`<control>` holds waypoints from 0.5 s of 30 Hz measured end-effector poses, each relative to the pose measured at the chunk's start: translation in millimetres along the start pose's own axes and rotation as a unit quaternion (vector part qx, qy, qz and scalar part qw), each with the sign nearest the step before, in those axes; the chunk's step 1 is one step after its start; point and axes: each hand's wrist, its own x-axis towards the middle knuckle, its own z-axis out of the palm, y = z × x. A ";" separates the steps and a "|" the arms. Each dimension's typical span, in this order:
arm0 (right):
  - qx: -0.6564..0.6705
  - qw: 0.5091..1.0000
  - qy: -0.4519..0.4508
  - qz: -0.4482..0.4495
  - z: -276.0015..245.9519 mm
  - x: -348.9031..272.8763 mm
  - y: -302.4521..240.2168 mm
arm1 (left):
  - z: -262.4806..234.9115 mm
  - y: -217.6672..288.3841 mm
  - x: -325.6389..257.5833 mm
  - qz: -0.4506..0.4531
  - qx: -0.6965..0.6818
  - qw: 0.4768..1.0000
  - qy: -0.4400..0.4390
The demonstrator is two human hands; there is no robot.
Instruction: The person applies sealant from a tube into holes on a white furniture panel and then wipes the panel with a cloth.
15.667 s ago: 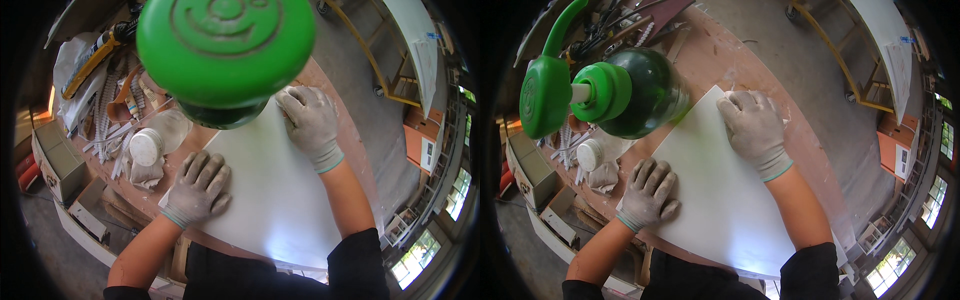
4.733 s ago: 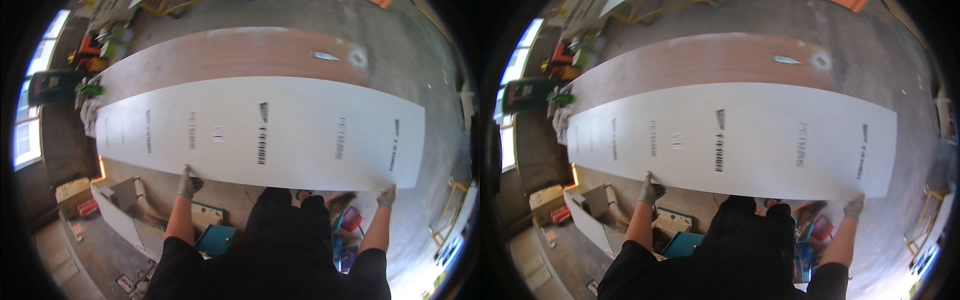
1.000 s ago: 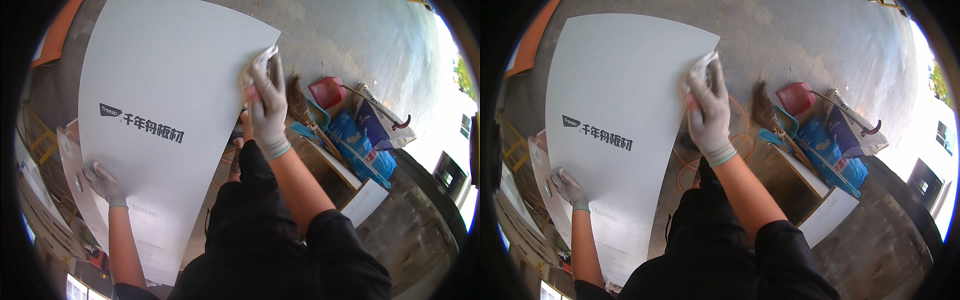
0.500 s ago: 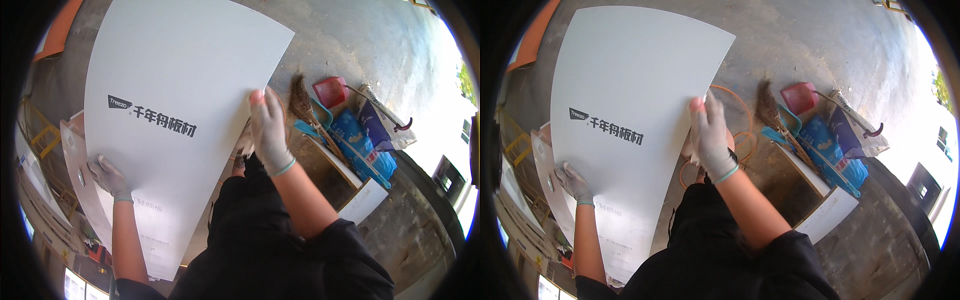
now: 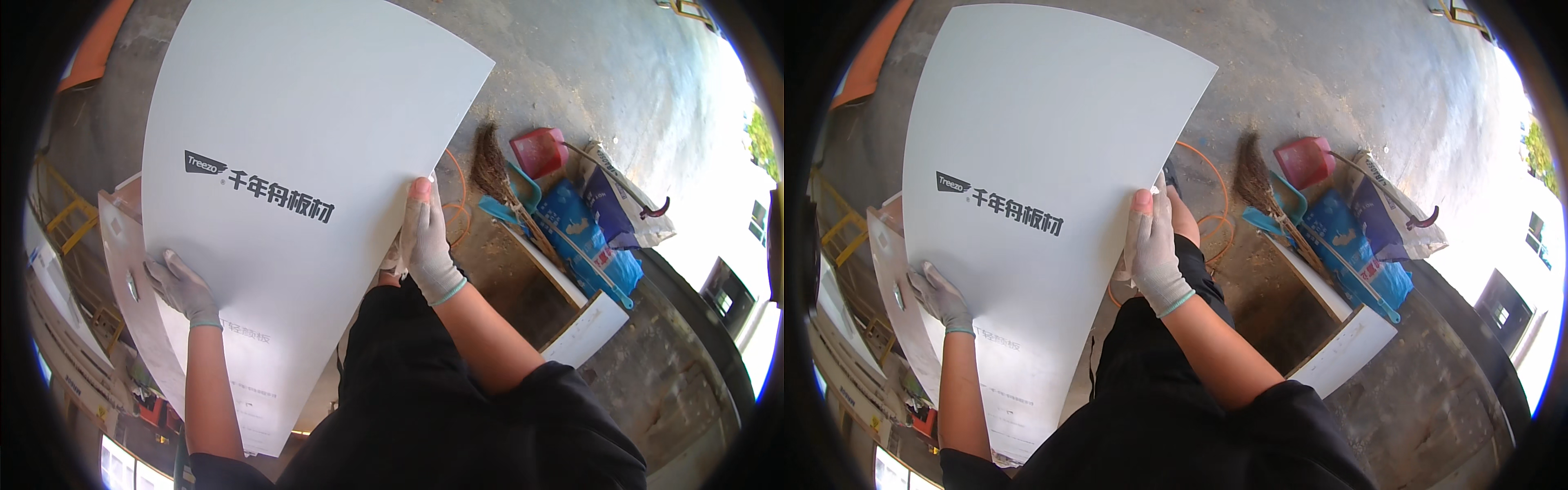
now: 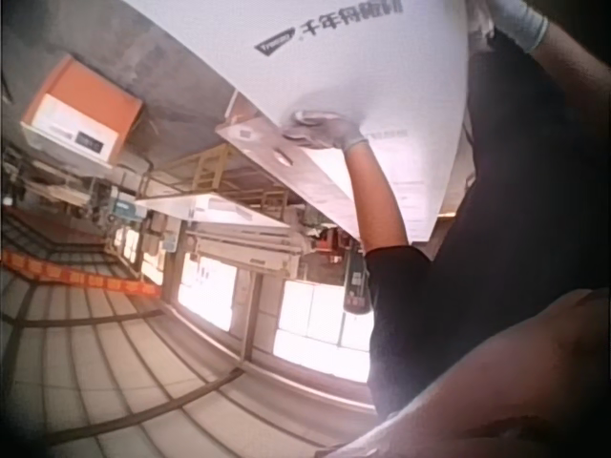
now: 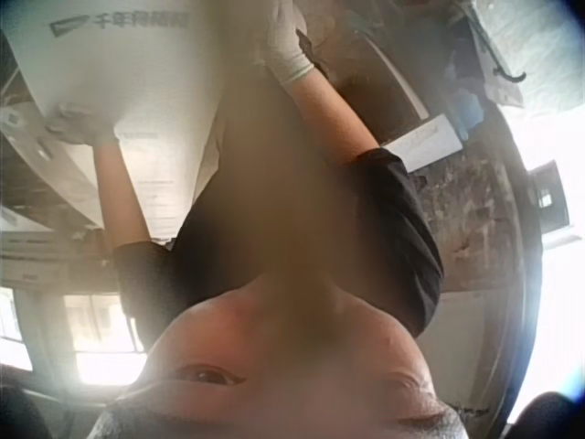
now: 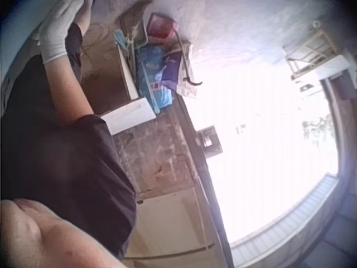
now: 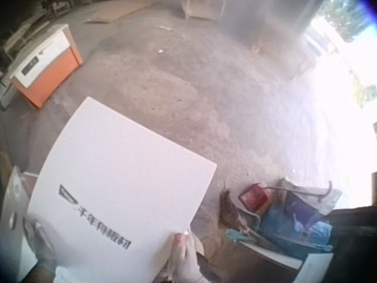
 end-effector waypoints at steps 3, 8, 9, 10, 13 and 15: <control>-0.085 0.994 -0.030 0.067 0.2 -2.3 -22.3 | -1.6 -1.1 -0.8 -0.001 -0.006 1.000 -0.012; -0.162 0.986 0.026 -0.022 -22.9 122.7 -80.1 | -1.9 -3.6 -0.5 0.026 -0.003 1.000 -0.003; -0.137 0.989 0.043 0.030 -22.9 127.8 -76.6 | -1.7 -3.7 -0.4 0.022 0.009 1.000 -0.009; -0.116 0.991 0.044 0.041 -23.1 125.6 -71.8 | -1.0 -3.3 -0.3 0.019 0.008 1.000 -0.007; -0.113 0.993 0.025 -0.010 -9.9 75.0 -44.6 | 0.9 -2.3 0.3 0.009 0.014 1.000 0.004; -0.144 0.989 -0.003 -0.030 2.1 15.2 -27.3 | 0.5 -2.8 -0.5 0.006 0.021 1.000 0.005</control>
